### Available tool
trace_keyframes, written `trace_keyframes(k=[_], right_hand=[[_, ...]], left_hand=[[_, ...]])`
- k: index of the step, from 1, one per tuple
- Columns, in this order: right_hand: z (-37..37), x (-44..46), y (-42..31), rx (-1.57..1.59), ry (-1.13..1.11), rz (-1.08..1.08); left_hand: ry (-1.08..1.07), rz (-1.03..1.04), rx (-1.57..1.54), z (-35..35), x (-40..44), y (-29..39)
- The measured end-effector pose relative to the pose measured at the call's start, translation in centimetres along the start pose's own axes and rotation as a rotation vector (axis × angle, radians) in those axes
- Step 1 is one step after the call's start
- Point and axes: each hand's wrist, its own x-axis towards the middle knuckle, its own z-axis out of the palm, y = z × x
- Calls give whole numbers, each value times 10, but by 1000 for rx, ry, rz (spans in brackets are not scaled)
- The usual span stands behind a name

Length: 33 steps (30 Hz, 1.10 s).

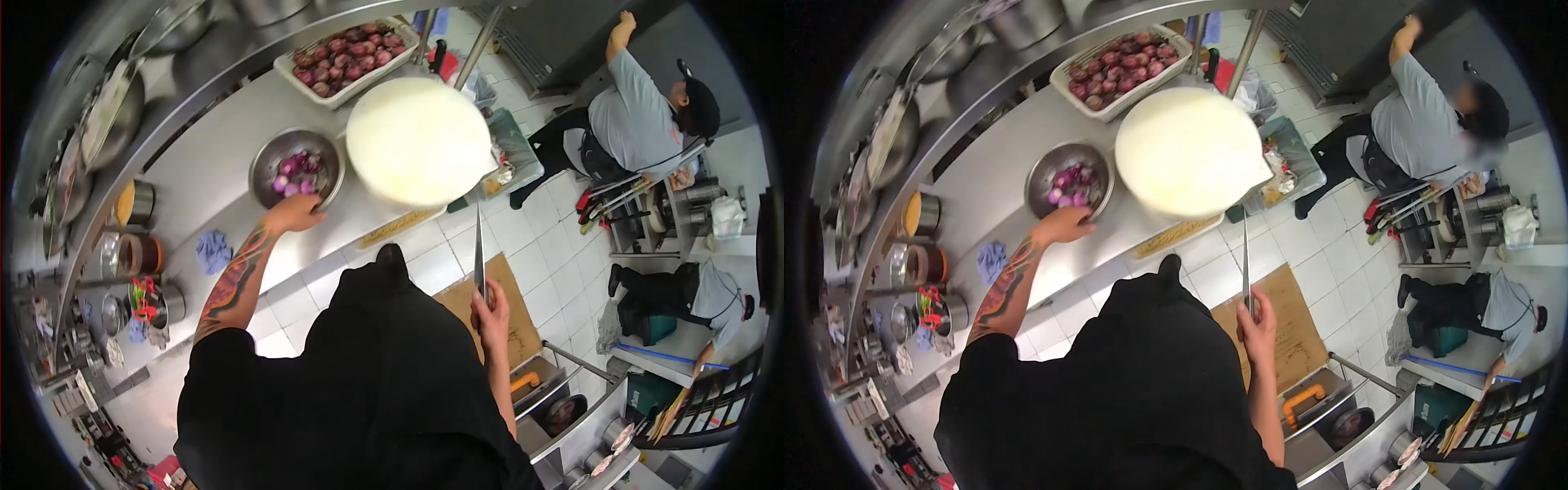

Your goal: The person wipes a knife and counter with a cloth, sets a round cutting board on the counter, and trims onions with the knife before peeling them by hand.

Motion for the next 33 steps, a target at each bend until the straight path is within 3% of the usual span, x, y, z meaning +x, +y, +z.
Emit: trace_keyframes(k=[1, 3, 5, 6, 7, 8, 10, 11, 13, 14, 16, 21, 23, 27, 29, 33], right_hand=[[-6, -3, 1, -32, 52, 27], [-14, 5, -4, -66, 113, 59], [-24, 12, -15, -78, 124, 57], [-27, 20, -16, -80, 122, 61], [-29, 30, -16, -89, 136, 44], [-32, 41, -18, -99, 148, 24], [-33, 63, -37, -109, 98, 20], [-33, 76, -49, -115, 55, 22], [-35, 101, -74, -97, -17, -21], [-40, 113, -84, -102, -81, -5], [-53, 139, -107, -149, -190, 8], [-104, 212, -136, -185, -341, -43], [-128, 241, -146, -211, -440, 45], [-155, 292, -160, -378, -606, -68], [-160, 311, -170, -388, -664, -47], [-147, 336, -182, -315, -828, 24]], left_hand=[[0, 14, 6, -24, 9, -4], [-485, -137, -222, -70, 33, -7], [-145, 71, 76, -125, 78, 4], [57, 86, -46, -144, 104, 5], [245, 52, 41, -176, 117, 41], [338, 101, -70, -186, 169, 30], [728, 332, -241, -190, 244, 39], [744, 317, -251, -183, 272, 45], [784, -225, 132, -162, 317, 53], [794, -245, 122, -143, 329, 55], [1034, -334, 173, -113, 339, 66], [1014, -260, -8, -107, 330, 41], [892, -257, -223, -114, 325, 38], [873, -448, -175, -95, 312, 62], [1068, -523, -20, -78, 312, 70], [1055, -564, 14, -81, 298, 85]])
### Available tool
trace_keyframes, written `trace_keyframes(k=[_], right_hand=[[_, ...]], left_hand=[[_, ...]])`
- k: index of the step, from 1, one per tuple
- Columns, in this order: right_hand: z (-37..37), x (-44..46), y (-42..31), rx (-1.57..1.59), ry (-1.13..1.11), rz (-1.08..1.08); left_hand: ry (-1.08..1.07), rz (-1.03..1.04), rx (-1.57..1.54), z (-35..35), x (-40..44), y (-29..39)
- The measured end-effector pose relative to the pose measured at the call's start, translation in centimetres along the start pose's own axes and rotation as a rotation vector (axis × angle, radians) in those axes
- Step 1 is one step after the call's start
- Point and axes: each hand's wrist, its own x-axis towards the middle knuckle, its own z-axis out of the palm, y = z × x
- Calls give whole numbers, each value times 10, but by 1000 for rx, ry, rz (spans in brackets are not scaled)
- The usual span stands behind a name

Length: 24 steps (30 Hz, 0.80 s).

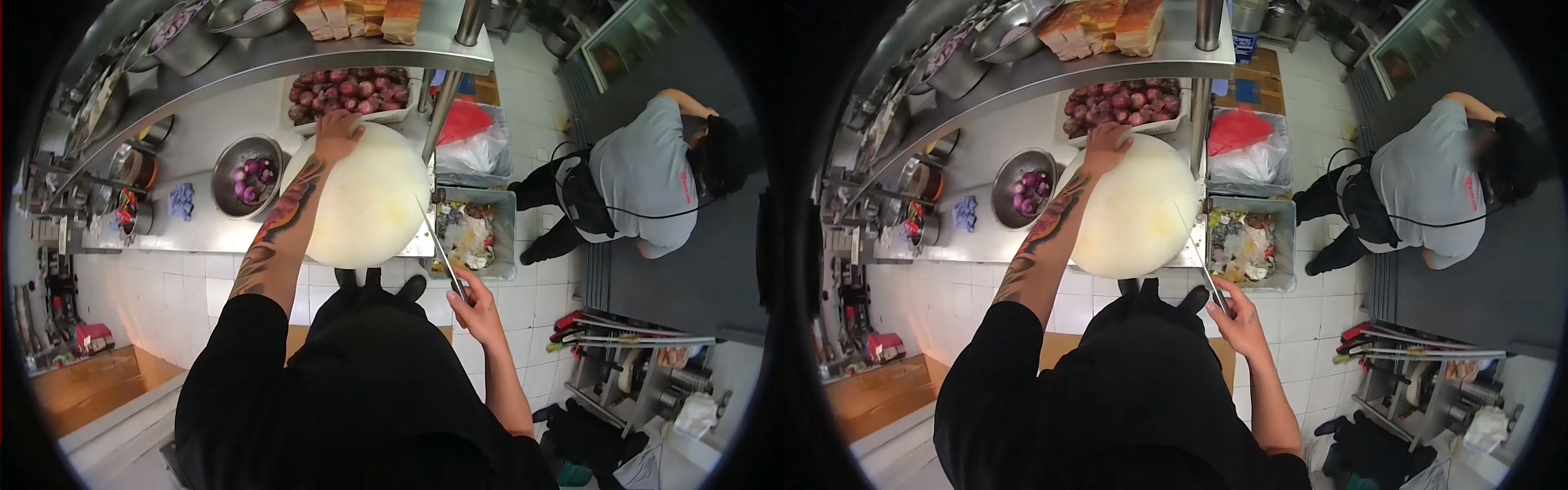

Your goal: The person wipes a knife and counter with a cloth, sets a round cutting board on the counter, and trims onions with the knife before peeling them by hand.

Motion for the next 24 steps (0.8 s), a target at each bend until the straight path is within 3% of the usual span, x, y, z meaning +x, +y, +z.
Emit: trace_keyframes(k=[2, 5, 8, 10, 12, 16, 18, 20, 24], right_hand=[[9, 15, -5, 46, -59, 5], [39, 42, -8, 332, -86, -103], [71, 77, 11, 287, 12, -163], [86, 85, 17, 251, 47, -150], [98, 91, 32, 219, 131, -179], [101, 94, 43, 155, 164, -194], [107, 94, 42, 145, 253, -182], [109, 95, 47, 6, 382, -175], [137, 94, 35, 103, 525, -209]], left_hand=[[-148, -74, 58, -19, 2, 16], [-198, -133, 89, -35, 3, 38], [-217, -170, 159, -31, 14, 51], [-189, -147, 96, -14, 28, 47], [-84, 142, -278, 14, 39, 34], [-3, 157, -123, 23, 18, 50], [198, 148, -152, 29, 16, 50], [136, 163, -189, 26, 18, 42], [89, 198, -238, 15, 13, 31]])
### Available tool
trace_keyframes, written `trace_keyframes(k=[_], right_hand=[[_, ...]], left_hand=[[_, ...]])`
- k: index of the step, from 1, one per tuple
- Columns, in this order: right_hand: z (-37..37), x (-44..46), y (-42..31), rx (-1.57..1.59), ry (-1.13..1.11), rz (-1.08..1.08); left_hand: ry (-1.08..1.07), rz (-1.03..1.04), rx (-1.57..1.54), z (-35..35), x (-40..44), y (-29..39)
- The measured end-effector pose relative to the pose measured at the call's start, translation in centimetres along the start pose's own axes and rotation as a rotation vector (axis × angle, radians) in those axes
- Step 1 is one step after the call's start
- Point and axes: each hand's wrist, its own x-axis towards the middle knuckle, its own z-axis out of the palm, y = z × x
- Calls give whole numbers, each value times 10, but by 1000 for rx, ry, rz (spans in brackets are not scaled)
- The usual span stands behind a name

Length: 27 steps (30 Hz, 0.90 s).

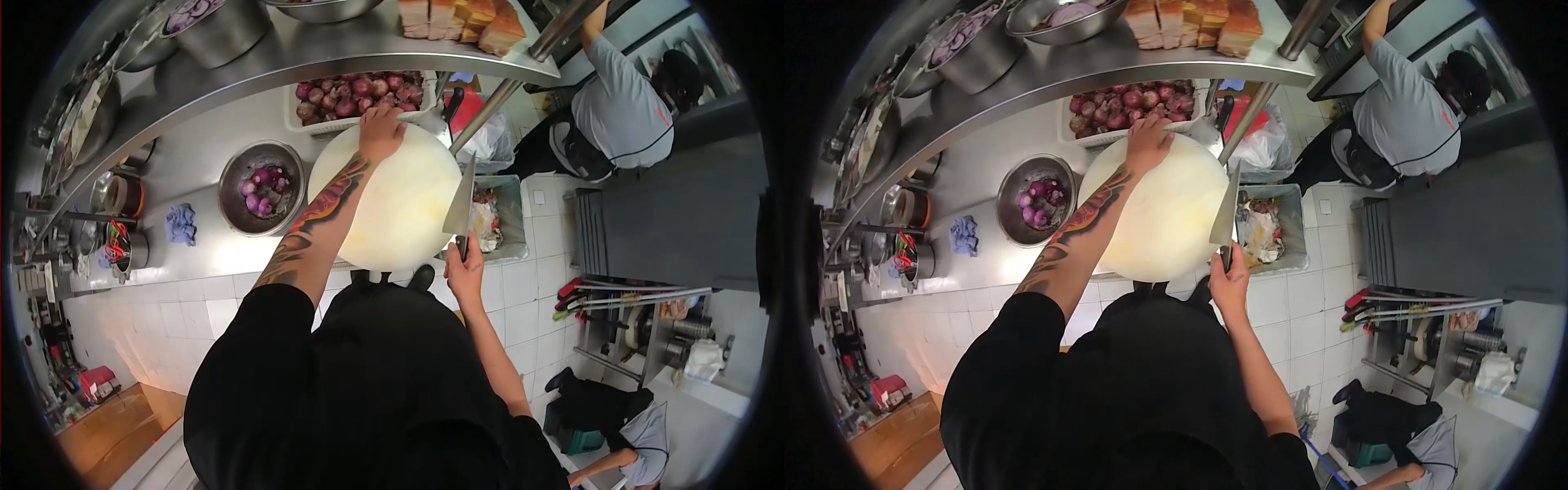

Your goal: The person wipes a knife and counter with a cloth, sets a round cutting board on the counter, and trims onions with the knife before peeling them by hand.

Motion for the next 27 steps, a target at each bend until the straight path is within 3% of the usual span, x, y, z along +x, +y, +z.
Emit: trace_keyframes(k=[4, 6, 7, 9, 13, 16, 18, 20, 22, 24, 27], right_hand=[[21, -5, 2, -9, 62, -8], [18, -2, 12, -60, 59, -46], [16, -2, 13, -103, 65, -19], [14, -4, 15, -174, 97, -6], [13, -11, -3, -422, 112, -35], [26, -10, -27, -687, 59, -226], [29, 8, -24, -768, 46, -664], [34, 14, -36, -823, 18, -623], [35, 25, -39, -1019, -73, -562], [31, 37, -30, -1007, -89, -616], [22, 46, -27, -1017, -191, -655]], left_hand=[[-103, 29, -60, -13, 2, -17], [-162, 89, -346, -18, 1, -35], [-163, 89, -348, -31, -2, -37], [-151, -31, -536, -63, -20, -41], [33, -76, -547, -128, -75, -64], [83, -281, -485, -176, -134, -76], [119, -386, -491, -191, -172, -77], [172, -423, -496, -189, -205, -67], [191, -389, -418, -189, -224, -48], [167, -217, -307, -188, -224, -17], [77, -151, -297, -177, -213, 26]])
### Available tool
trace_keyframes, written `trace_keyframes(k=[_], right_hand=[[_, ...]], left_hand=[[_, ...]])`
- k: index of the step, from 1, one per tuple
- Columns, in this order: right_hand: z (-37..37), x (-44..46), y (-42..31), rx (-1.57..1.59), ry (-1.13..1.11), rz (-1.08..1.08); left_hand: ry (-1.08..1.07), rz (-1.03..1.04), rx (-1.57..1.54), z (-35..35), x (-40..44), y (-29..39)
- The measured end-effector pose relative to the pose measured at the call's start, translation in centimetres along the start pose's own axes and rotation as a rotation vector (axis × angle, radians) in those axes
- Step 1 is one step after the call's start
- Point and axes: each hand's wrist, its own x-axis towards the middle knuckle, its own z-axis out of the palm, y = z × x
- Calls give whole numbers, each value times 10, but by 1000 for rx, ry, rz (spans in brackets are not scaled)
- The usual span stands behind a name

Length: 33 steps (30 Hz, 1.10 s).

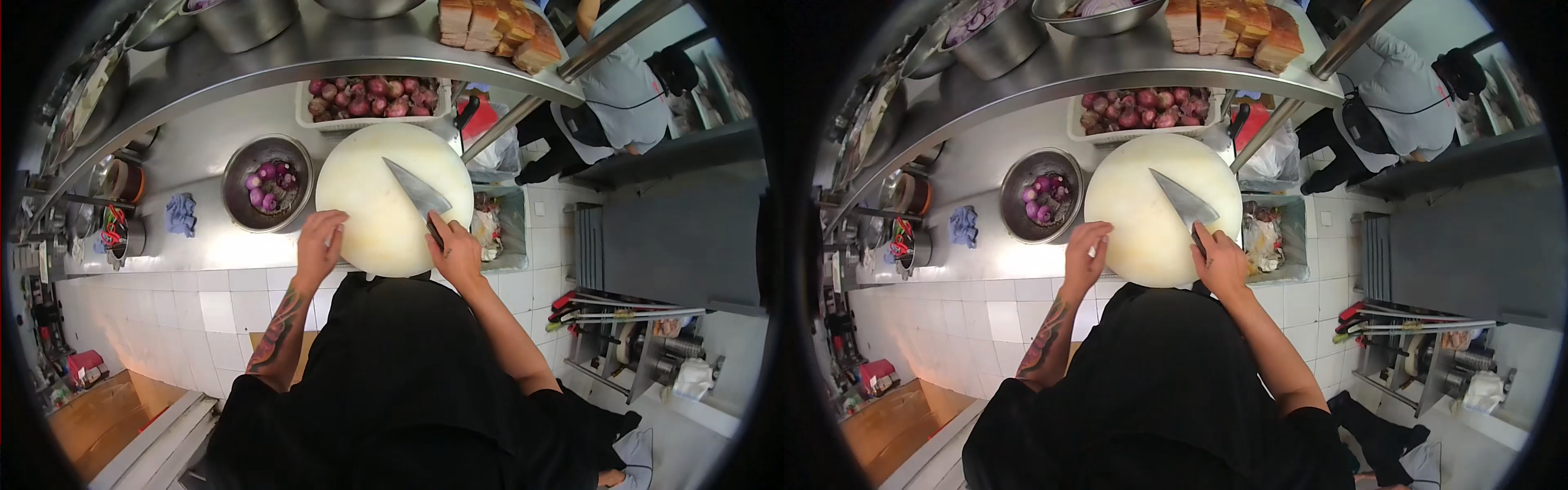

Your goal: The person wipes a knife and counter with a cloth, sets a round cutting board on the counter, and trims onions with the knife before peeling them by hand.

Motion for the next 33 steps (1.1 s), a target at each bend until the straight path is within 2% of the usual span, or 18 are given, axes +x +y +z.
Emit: trace_keyframes(k=[7, 10, 12, 15, 16, 18, 19, 20, 21, 22, 24, 25, 26, 27, 29, 30, 32, 33], right_hand=[[-72, 33, 8, 241, -3, -244], [-144, 48, -1, 435, -149, -202], [-203, 50, -13, 618, -524, -294], [-240, 45, -6, 867, -582, -526], [-229, 44, 19, 1141, -602, -535], [-167, 52, 141, 1619, -476, 36], [-123, 44, 195, 1416, -231, 254], [-76, 8, 232, 699, -26, 312], [-42, -26, 252, 378, 119, 340], [-27, -58, 250, 411, 201, 383], [-36, -121, 209, 1083, -17, 971], [-32, -146, 193, 1285, 22, 1072], [-35, -168, 182, 1732, 37, 1085], [-45, -175, 162, 2023, 131, 1050], [-65, -176, 127, 2498, 172, 728], [-80, -171, 107, 2506, 197, 734], [-101, -160, 72, 2788, 151, 384], [-95, -162, 62, 2789, 176, 375]], left_hand=[[-79, 74, 181, 39, -4, 19], [0, 59, 193, 50, -9, 17], [25, 67, 214, 54, -10, 18], [56, 55, 235, 59, -8, 19], [52, 33, 248, 60, -8, 19], [40, 22, 255, 60, -10, 20], [40, 23, 257, 60, -9, 21], [40, 17, 263, 58, -9, 20], [57, 17, 266, 57, -6, 17], [51, 41, 246, 58, -4, 13], [9, 29, 233, 52, -20, 14], [8, 42, 231, 50, -16, 18], [7, 62, 226, 49, -11, 22], [-6, 60, 223, 47, -8, 24], [-58, 36, 223, 43, -4, 25], [-78, 44, 222, 42, -3, 23], [-123, 42, 202, 38, 5, 18], [-135, 55, 197, 36, 10, 15]])
